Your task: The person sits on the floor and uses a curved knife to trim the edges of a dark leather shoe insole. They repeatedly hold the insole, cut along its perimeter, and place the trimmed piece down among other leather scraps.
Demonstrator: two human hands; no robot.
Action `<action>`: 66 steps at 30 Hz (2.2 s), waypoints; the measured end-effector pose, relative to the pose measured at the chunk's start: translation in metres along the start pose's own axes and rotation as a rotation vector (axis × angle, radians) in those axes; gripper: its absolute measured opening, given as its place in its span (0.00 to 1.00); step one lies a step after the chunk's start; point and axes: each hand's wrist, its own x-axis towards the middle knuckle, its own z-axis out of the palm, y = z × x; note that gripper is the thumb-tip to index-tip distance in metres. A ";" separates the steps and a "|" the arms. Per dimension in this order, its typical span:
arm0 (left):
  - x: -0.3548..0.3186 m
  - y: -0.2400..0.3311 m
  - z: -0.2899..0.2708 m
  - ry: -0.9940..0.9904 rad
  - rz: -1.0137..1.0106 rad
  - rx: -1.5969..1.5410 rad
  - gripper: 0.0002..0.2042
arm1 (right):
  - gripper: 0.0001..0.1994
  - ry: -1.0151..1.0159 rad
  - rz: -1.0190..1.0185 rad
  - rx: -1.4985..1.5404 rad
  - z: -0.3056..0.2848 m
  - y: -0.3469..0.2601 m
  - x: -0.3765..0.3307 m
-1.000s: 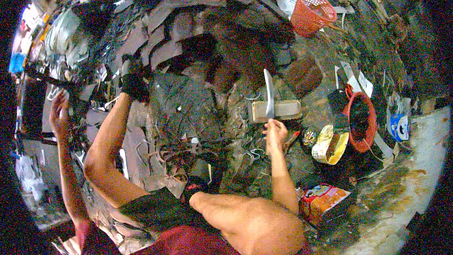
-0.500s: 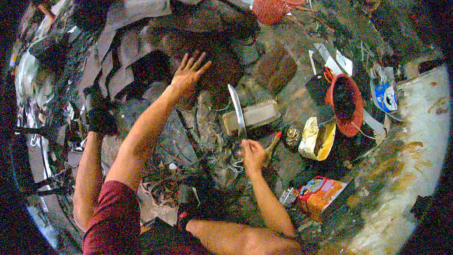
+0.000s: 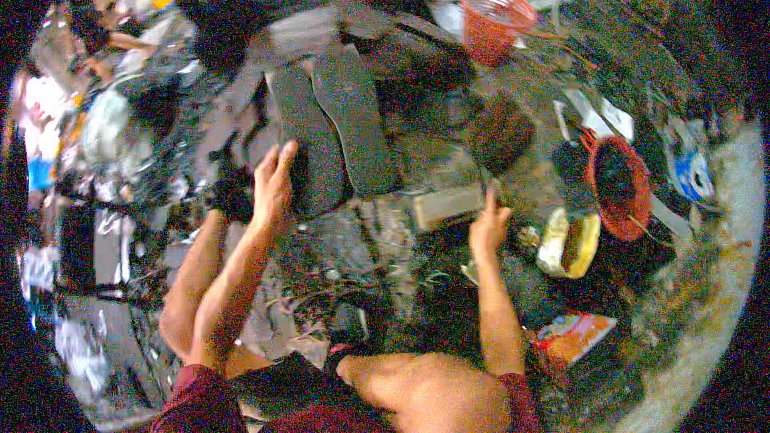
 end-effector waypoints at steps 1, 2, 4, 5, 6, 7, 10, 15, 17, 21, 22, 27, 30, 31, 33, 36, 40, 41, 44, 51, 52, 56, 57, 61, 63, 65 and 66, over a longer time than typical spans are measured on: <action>-0.022 0.020 -0.009 0.037 -0.235 -0.221 0.19 | 0.41 -0.124 0.127 -0.053 0.000 -0.011 -0.002; -0.038 0.025 -0.020 0.038 -0.216 -0.303 0.21 | 0.40 -0.167 0.128 -0.094 0.000 -0.009 -0.007; -0.067 0.036 -0.042 -0.006 -0.266 -0.502 0.29 | 0.39 -0.172 0.053 -0.237 0.000 0.008 -0.031; -0.086 0.039 -0.059 0.021 -0.202 -0.491 0.30 | 0.38 -0.281 0.047 -0.041 -0.006 -0.003 -0.053; -0.108 0.046 -0.069 0.054 -0.189 -0.411 0.31 | 0.39 -0.174 -0.079 -0.029 -0.016 -0.008 -0.085; -0.127 0.053 -0.076 0.071 -0.166 -0.333 0.32 | 0.37 -0.168 -0.118 0.010 -0.034 -0.010 -0.109; -0.188 0.070 -0.116 -0.030 -0.235 -0.281 0.33 | 0.31 -0.245 0.003 0.157 -0.122 -0.015 -0.135; -0.235 0.095 -0.142 -0.309 -0.575 -0.292 0.31 | 0.28 -0.254 0.235 0.555 -0.329 -0.083 -0.039; -0.233 0.094 -0.135 -0.511 -0.649 -0.306 0.30 | 0.36 -0.402 0.140 0.897 -0.340 -0.120 -0.020; -0.240 0.060 -0.136 -0.453 -0.674 -0.642 0.33 | 0.55 -0.901 -0.152 0.999 -0.288 -0.180 -0.024; -0.246 0.061 -0.137 -0.391 -0.685 -1.108 0.35 | 0.46 -1.038 -0.071 1.097 -0.283 -0.205 -0.034; -0.281 0.014 -0.086 -0.273 -0.055 -1.159 0.41 | 0.40 -0.538 0.411 1.581 -0.245 -0.272 -0.119; -0.265 0.026 -0.062 0.419 -0.179 -0.708 0.33 | 0.35 -0.443 0.256 1.345 -0.203 -0.276 -0.173; -0.248 0.035 -0.068 0.610 -0.283 -0.584 0.29 | 0.33 -0.510 0.290 1.351 -0.202 -0.281 -0.181; -0.237 0.038 -0.095 0.638 -0.354 -0.548 0.24 | 0.27 -0.717 0.316 1.342 -0.228 -0.266 -0.177; -0.236 0.031 -0.131 0.635 -0.382 -0.511 0.23 | 0.17 -0.759 -0.045 1.128 -0.252 -0.202 -0.181; -0.242 0.035 -0.142 0.609 -0.407 -0.532 0.23 | 0.16 -0.806 -0.488 0.744 -0.276 -0.162 -0.188; -0.244 0.036 -0.142 0.600 -0.417 -0.537 0.23 | 0.16 -0.834 -0.474 0.718 -0.278 -0.158 -0.190; -0.246 0.042 -0.143 0.574 -0.436 -0.505 0.22 | 0.15 -0.860 -0.434 0.691 -0.283 -0.146 -0.197; -0.253 0.032 -0.148 0.543 -0.399 -0.439 0.25 | 0.15 -0.932 -0.546 0.620 -0.273 -0.179 -0.185; -0.254 0.032 -0.146 0.535 -0.383 -0.424 0.25 | 0.16 -0.919 -0.532 0.632 -0.265 -0.187 -0.187; -0.260 0.024 -0.149 0.504 -0.380 -0.442 0.28 | 0.16 -0.850 -0.609 0.662 -0.235 -0.214 -0.198; -0.259 0.025 -0.148 0.494 -0.385 -0.453 0.29 | 0.16 -0.853 -0.612 0.622 -0.230 -0.223 -0.201; -0.262 0.022 -0.152 0.449 -0.407 -0.376 0.30 | 0.13 -0.866 -0.586 0.654 -0.207 -0.238 -0.203; -0.265 0.021 -0.158 0.431 -0.434 -0.377 0.32 | 0.11 -0.961 -0.571 0.649 -0.204 -0.238 -0.200; -0.266 0.021 -0.160 0.404 -0.441 -0.347 0.32 | 0.13 -0.974 -0.649 0.640 -0.196 -0.240 -0.190; -0.267 0.020 -0.162 0.400 -0.447 -0.332 0.33 | 0.14 -0.970 -0.678 0.638 -0.192 -0.242 -0.187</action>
